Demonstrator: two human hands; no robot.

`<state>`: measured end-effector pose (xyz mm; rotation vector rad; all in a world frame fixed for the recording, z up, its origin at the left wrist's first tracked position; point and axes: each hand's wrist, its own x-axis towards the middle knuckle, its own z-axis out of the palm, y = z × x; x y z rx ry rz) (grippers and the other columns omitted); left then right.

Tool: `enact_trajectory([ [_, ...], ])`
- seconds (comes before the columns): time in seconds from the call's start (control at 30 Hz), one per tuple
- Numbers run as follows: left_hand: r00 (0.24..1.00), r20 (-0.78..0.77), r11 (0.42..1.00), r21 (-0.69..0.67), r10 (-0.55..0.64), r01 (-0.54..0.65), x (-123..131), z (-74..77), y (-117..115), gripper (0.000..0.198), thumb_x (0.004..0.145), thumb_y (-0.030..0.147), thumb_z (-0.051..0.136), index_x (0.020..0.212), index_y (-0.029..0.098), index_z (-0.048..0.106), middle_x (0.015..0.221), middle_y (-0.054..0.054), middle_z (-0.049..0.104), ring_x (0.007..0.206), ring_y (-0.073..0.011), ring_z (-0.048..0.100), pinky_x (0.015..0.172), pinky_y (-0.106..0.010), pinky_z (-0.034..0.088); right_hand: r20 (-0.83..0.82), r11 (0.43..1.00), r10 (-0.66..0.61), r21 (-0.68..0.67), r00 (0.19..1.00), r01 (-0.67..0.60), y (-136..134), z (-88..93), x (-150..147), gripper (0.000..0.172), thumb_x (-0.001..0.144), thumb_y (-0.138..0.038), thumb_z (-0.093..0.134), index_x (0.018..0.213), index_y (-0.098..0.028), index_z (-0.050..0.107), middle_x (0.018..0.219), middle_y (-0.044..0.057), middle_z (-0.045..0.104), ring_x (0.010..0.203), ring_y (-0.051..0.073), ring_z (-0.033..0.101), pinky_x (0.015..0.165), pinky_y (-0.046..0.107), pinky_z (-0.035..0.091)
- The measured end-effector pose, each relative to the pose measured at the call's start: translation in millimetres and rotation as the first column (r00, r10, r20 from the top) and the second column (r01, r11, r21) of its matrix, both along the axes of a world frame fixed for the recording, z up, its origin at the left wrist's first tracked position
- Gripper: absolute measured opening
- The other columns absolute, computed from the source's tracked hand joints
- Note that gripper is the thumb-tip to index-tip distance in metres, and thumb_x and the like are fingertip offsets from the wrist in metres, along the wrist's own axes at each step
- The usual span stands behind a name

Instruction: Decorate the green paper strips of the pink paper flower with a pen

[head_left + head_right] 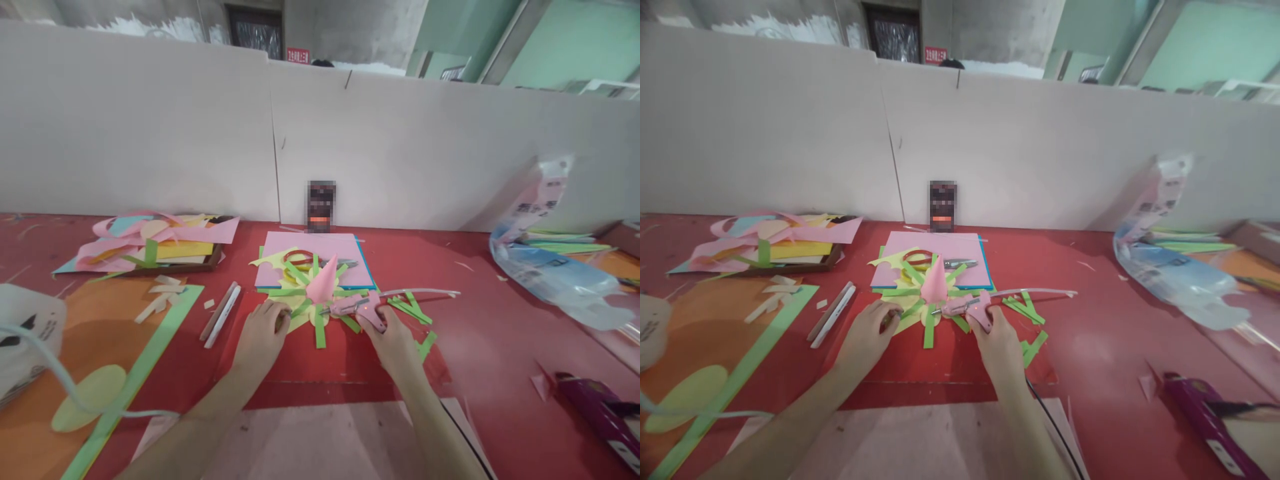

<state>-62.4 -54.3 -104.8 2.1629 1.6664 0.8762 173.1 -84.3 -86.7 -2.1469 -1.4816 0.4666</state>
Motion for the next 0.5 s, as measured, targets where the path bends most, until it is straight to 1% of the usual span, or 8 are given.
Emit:
enact_trajectory([
  [0.13, 1.000, -0.003, 1.000, 0.006, 0.001, -0.001, -0.3, -1.2, 0.1, 0.012, 0.083, 0.015, 0.046, 0.087, 0.021, 0.056, 0.086, -0.002, 0.060, 0.083, -0.0184, 0.056, 0.071, -0.029, 0.043, 0.000, 1.000, -0.002, -0.003, 1.000, 0.002, -0.1, -0.3, 0.7, 0.032, 0.078, -0.052, 0.046, 0.090, -0.023, 0.050, 0.085, 0.006, 0.062, 0.077, 0.024, 0.059, 0.057, 0.027, 0.035],
  [0.23, 1.000, -0.011, 1.000, 0.011, -0.002, 0.002, 0.2, -1.1, 0.1, 0.012, 0.082, 0.015, 0.048, 0.088, 0.021, 0.056, 0.087, -0.002, 0.059, 0.083, -0.0186, 0.056, 0.072, -0.030, 0.043, -0.083, 0.999, 0.006, 0.034, 0.997, -0.003, 1.7, -3.1, 4.9, 0.033, 0.075, -0.053, 0.048, 0.085, -0.022, 0.052, 0.078, 0.004, 0.062, 0.070, 0.022, 0.058, 0.057, 0.027, 0.036],
  [0.3, 1.000, -0.020, 1.000, 0.019, -0.009, 0.010, 0.9, -0.5, -0.3, 0.010, 0.081, 0.017, 0.050, 0.088, 0.021, 0.057, 0.088, -0.002, 0.059, 0.084, -0.0194, 0.055, 0.074, -0.030, 0.043, -0.185, 0.995, 0.019, 0.100, 0.982, 0.000, 4.1, -5.5, 9.9, 0.035, 0.073, -0.055, 0.051, 0.080, -0.021, 0.053, 0.073, 0.003, 0.061, 0.067, 0.020, 0.057, 0.058, 0.027, 0.038],
  [0.37, 0.999, -0.030, 0.999, 0.032, -0.017, 0.018, 1.9, 0.4, -1.6, 0.009, 0.082, 0.021, 0.053, 0.089, 0.021, 0.057, 0.091, -0.003, 0.059, 0.086, -0.0205, 0.055, 0.075, -0.032, 0.043, -0.267, 0.981, 0.019, 0.189, 0.963, 0.033, 6.4, -6.5, 15.4, 0.037, 0.070, -0.055, 0.053, 0.079, -0.019, 0.056, 0.073, 0.003, 0.061, 0.065, 0.019, 0.057, 0.058, 0.027, 0.039],
  [0.5, 0.999, -0.038, 0.997, 0.074, -0.029, 0.031, 5.8, 5.0, -5.3, 0.012, 0.085, 0.026, 0.051, 0.094, 0.022, 0.057, 0.097, -0.004, 0.060, 0.091, -0.0215, 0.054, 0.077, -0.033, 0.043, -0.330, 0.941, -0.027, 0.311, 0.943, 0.136, 6.8, -0.7, 22.9, 0.038, 0.069, -0.055, 0.055, 0.077, -0.017, 0.058, 0.065, 0.002, 0.058, 0.059, 0.016, 0.052, 0.055, 0.026, 0.038],
])
